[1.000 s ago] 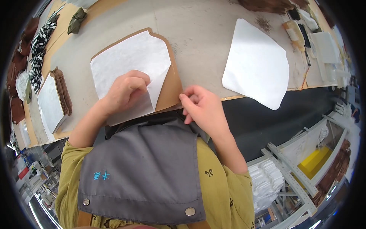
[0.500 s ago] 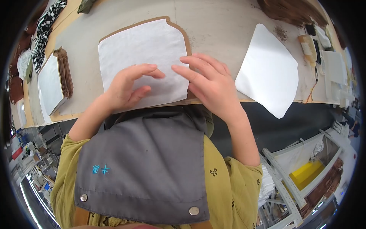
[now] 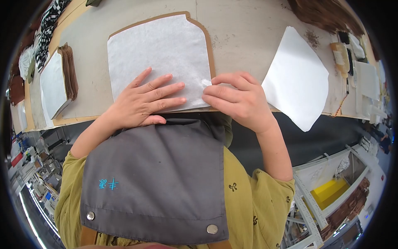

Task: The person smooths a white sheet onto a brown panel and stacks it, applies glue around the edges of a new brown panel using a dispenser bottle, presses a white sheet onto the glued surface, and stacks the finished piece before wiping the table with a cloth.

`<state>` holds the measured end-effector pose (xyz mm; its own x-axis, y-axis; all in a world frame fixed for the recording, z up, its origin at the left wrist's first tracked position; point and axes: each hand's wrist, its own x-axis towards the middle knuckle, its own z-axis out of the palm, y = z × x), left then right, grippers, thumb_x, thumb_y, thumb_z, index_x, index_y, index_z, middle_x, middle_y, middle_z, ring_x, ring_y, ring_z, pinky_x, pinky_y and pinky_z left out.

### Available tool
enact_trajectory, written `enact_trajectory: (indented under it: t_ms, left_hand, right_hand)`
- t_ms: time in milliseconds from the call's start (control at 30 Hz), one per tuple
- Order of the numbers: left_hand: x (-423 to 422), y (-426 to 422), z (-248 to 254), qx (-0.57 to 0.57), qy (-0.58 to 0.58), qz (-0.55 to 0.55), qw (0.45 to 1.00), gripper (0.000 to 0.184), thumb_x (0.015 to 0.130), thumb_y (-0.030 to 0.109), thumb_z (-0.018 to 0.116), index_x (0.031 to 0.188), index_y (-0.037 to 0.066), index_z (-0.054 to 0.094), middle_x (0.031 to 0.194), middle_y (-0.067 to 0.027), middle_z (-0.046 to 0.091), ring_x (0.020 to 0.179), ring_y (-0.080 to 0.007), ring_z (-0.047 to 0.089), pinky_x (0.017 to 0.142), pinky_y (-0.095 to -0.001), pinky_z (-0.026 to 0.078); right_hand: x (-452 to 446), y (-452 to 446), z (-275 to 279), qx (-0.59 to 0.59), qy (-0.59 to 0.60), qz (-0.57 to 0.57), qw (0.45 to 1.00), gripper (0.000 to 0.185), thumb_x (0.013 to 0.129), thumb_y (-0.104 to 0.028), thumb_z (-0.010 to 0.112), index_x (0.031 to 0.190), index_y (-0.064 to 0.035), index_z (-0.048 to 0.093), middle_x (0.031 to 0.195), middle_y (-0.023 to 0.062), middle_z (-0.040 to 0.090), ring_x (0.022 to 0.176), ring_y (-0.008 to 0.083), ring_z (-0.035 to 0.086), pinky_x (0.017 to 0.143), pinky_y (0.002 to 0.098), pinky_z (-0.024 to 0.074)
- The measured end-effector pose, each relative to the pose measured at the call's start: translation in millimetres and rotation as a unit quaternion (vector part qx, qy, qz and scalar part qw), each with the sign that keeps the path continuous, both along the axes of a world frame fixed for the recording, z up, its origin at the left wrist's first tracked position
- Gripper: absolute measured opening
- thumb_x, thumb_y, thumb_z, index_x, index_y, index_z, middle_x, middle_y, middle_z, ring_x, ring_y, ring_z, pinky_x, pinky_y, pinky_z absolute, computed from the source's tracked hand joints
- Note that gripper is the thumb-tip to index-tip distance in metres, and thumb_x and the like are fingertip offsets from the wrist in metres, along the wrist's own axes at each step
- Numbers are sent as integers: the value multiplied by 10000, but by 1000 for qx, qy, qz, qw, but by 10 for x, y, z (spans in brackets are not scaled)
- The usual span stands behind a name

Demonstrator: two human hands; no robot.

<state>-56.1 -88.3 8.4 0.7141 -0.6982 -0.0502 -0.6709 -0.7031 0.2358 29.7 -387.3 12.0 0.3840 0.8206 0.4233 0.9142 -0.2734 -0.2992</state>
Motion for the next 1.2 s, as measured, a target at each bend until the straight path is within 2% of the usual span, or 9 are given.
enact_trajectory:
  t_ms: [167, 467, 533, 633, 667, 733, 867, 933, 1200]
  left_hand:
    - [-3, -15, -22, 2, -4, 0, 1000, 602, 979, 697, 291, 1489, 440, 482, 1602, 80, 396, 1486, -174, 344, 1263, -492, 81]
    - [58, -5, 17, -1, -19, -15, 1000, 632, 977, 724, 256, 1466, 421, 518, 1592, 38, 417, 1477, -194, 360, 1248, -494, 143]
    - [132, -19, 97, -73, -27, -17, 997, 557, 991, 633, 419, 1426, 323, 578, 1514, -14, 504, 1344, -226, 507, 1154, -470, 334]
    - [235, -157, 111, -183, -2, 53, 982, 441, 949, 453, 620, 1314, 207, 640, 1338, -31, 605, 1122, -243, 616, 976, -427, 467]
    - [263, -224, 120, -183, -3, 54, 982, 441, 949, 453, 620, 1314, 207, 640, 1338, -31, 605, 1122, -243, 616, 976, -427, 467]
    - [323, -381, 135, -240, -18, 81, 967, 353, 868, 263, 729, 1194, 145, 662, 1167, -21, 629, 962, -234, 632, 844, -389, 502]
    - [538, -573, 79, -266, 24, 86, 960, 252, 852, 177, 715, 1097, 137, 672, 1113, -10, 626, 941, -228, 631, 818, -375, 509]
    - [713, -562, -5, -253, -51, -29, 966, 215, 815, 86, 704, 1024, 133, 682, 1108, -15, 623, 916, -227, 626, 792, -363, 516]
    - [876, -579, -63, -314, 50, -94, 943, 156, 799, 40, 701, 929, 124, 677, 1138, -11, 629, 940, -220, 637, 813, -365, 530]
  right_hand:
    - [-13, -19, -3, -20, -15, 3, 1000, 233, 703, -166, 714, 933, -168, 751, 1031, -81, 728, 1012, 152, 651, 791, 315, 499]
    - [-47, -28, 6, -34, -45, -2, 998, 226, 757, -164, 667, 979, -152, 709, 1086, -76, 683, 1005, 134, 650, 812, 305, 509]
    - [-57, -31, -14, -24, -49, -8, 998, 241, 747, -160, 677, 985, -159, 715, 1084, -75, 675, 976, 136, 646, 793, 303, 504]
    - [-98, -38, -68, 4, -56, -26, 998, 275, 720, -149, 700, 993, -173, 727, 1067, -76, 659, 908, 136, 630, 746, 300, 485]
    - [-111, -38, -86, 21, -59, -41, 997, 295, 703, -143, 713, 995, -181, 733, 1053, -77, 650, 870, 135, 619, 717, 297, 473]
    - [-129, -24, -109, 34, -63, -49, 996, 306, 687, -138, 723, 989, -186, 737, 1029, -78, 642, 842, 129, 604, 695, 293, 459]
    - [-150, -22, -166, 47, -100, -62, 992, 324, 660, -125, 734, 974, -201, 743, 1004, -86, 628, 797, 108, 573, 664, 276, 436]
    - [-160, -9, -141, 42, -109, -58, 992, 329, 656, -122, 734, 974, -204, 744, 999, -88, 624, 788, 102, 567, 661, 272, 432]
    - [-177, -27, -111, 62, -99, -39, 992, 324, 659, -90, 744, 966, -195, 742, 989, -79, 629, 754, 110, 558, 647, 268, 428]
